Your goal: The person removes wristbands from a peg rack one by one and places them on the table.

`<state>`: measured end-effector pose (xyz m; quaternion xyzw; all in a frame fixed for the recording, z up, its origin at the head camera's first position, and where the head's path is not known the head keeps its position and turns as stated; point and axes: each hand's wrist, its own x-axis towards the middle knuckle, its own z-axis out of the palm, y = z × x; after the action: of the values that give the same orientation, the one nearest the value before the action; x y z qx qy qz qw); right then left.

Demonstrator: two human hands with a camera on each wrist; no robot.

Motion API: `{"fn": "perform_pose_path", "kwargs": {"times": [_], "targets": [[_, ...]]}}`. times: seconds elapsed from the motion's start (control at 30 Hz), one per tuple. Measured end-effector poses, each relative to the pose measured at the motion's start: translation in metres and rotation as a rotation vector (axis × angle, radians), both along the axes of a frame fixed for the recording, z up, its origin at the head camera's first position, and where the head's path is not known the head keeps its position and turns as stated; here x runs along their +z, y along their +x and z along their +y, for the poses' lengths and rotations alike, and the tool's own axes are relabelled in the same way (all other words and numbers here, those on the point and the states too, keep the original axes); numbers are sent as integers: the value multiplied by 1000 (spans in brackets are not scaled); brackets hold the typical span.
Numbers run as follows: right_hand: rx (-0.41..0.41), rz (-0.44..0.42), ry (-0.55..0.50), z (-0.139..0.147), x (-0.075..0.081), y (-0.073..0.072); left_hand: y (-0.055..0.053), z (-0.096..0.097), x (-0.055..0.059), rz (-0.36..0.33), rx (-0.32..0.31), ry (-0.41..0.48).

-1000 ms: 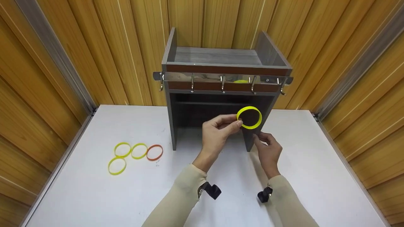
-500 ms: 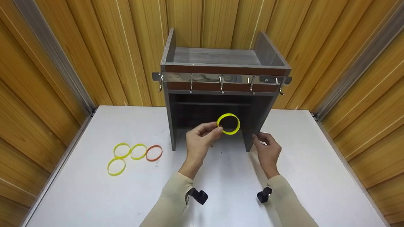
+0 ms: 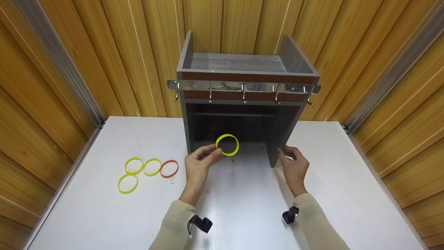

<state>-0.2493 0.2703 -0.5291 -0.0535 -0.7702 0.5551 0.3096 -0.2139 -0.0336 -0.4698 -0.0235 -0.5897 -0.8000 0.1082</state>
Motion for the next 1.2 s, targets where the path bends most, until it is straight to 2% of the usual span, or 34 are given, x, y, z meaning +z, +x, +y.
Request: {"fn": "perform_pose_path", "kwargs": {"times": [0.17,0.4,0.8,1.2], "targets": [[-3,-13,-3,0,0,1,2,-12,-9,-27,31,17],[36,-11,-31,0,-1,1,6,-25,-21,-40,61,45],[7,-49,-27,-1,1,1,11,-53,-38,-93,129,53],[3,-32,-20,-1,0,1,18,-82,-48,-117,183,68]]}}
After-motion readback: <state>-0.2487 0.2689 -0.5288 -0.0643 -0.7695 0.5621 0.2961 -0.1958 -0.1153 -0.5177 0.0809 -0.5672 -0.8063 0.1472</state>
